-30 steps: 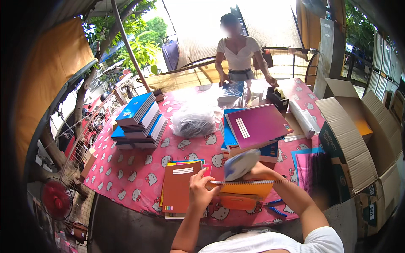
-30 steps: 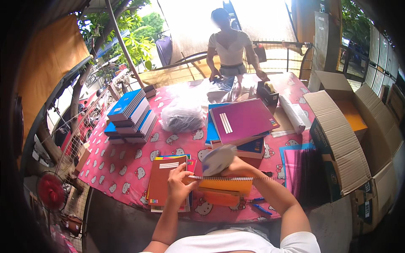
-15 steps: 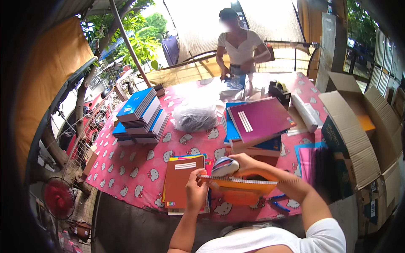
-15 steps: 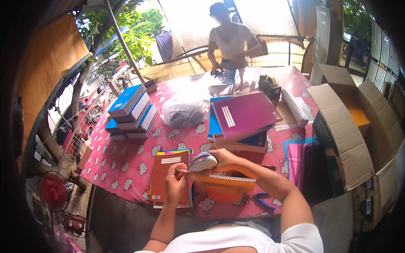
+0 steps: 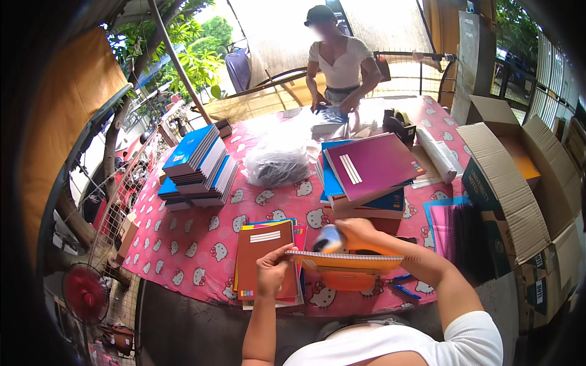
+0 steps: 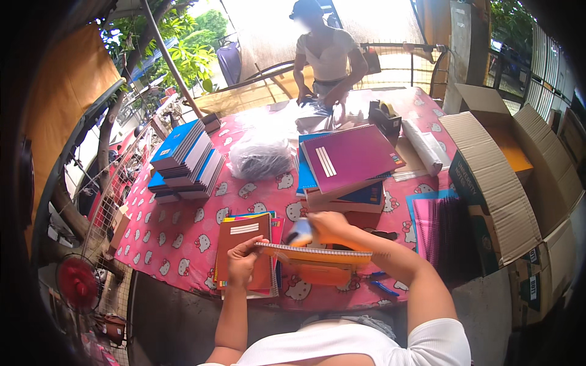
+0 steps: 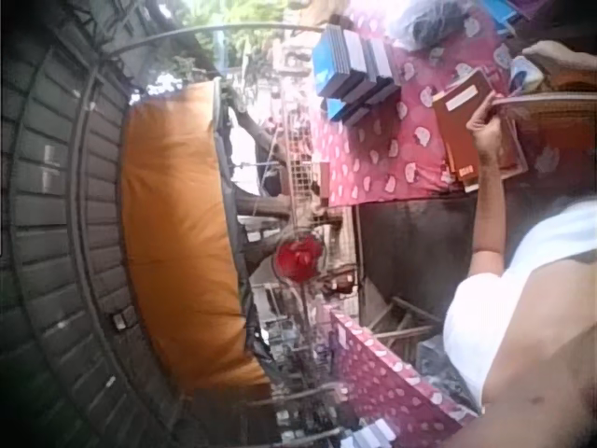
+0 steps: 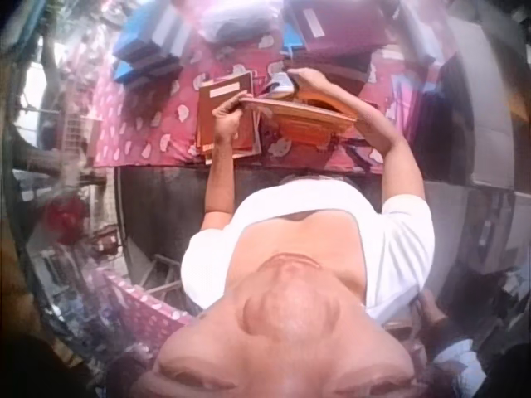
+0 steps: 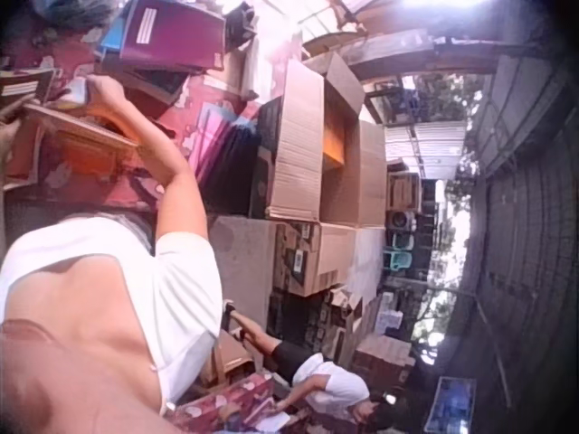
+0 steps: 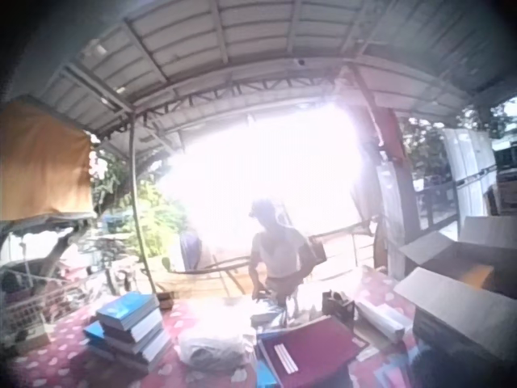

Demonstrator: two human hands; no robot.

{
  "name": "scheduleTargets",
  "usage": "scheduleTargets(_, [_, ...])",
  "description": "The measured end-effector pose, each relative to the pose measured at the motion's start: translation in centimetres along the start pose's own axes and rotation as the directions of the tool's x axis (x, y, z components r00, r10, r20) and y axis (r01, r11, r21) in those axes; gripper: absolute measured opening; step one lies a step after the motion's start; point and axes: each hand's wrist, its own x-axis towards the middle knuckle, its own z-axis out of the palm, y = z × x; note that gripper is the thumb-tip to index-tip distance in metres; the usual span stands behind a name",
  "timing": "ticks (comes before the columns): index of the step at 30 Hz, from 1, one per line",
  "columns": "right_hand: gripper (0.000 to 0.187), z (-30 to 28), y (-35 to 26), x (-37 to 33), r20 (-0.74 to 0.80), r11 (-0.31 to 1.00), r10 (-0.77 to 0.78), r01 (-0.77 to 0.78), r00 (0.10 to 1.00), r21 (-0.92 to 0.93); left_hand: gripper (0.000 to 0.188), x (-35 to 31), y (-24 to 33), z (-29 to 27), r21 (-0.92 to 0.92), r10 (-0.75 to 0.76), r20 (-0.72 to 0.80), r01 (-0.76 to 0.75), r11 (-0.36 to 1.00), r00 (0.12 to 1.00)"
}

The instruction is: The person prepares spiral-bound notebooks for packaging by wrapping a thin strip of tape around the binding edge, handling several different colored notebooks individually.

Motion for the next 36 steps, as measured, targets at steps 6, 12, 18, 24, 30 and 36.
scheduleTargets(6, [0.031,2.2,6.8,-11.7,-0.226,0.828,0.401,-0.457,0.888,-0.325,0.015,0.5,0.7,-1.2,-0.141,-0.003,0.168,0.027,0.990,0.986])
scheduleTargets(12, [0.063,3.7,2.2,-19.8,-0.320,0.841,0.532,-0.535,0.784,0.089,0.015,2.3,-1.7,-1.0,-0.268,0.095,0.072,-0.072,0.961,0.993])
scheduleTargets(18, [0.071,6.7,-2.7,-25.6,-0.135,0.716,0.665,-0.678,0.735,-0.164,0.015,3.2,-2.1,1.5,-0.412,0.010,0.196,0.073,0.908,0.981])
scheduleTargets(24, [0.040,1.3,-5.2,-28.4,-0.155,0.700,0.662,-0.531,0.733,0.478,0.013,2.7,0.8,4.5,-0.179,0.224,0.226,-0.186,0.966,0.948])
scheduleTargets(30, [0.040,-8.7,-14.6,-18.2,-0.556,0.928,0.347,-0.193,0.755,0.317,0.022,-0.4,4.5,12.2,-0.026,0.523,0.357,-0.551,0.834,0.774])
scheduleTargets(36, [0.039,-9.8,-16.0,-15.9,-0.634,0.963,0.263,-0.231,0.727,0.135,0.036,-1.2,5.4,13.0,0.055,0.628,0.435,-0.715,0.697,0.645])
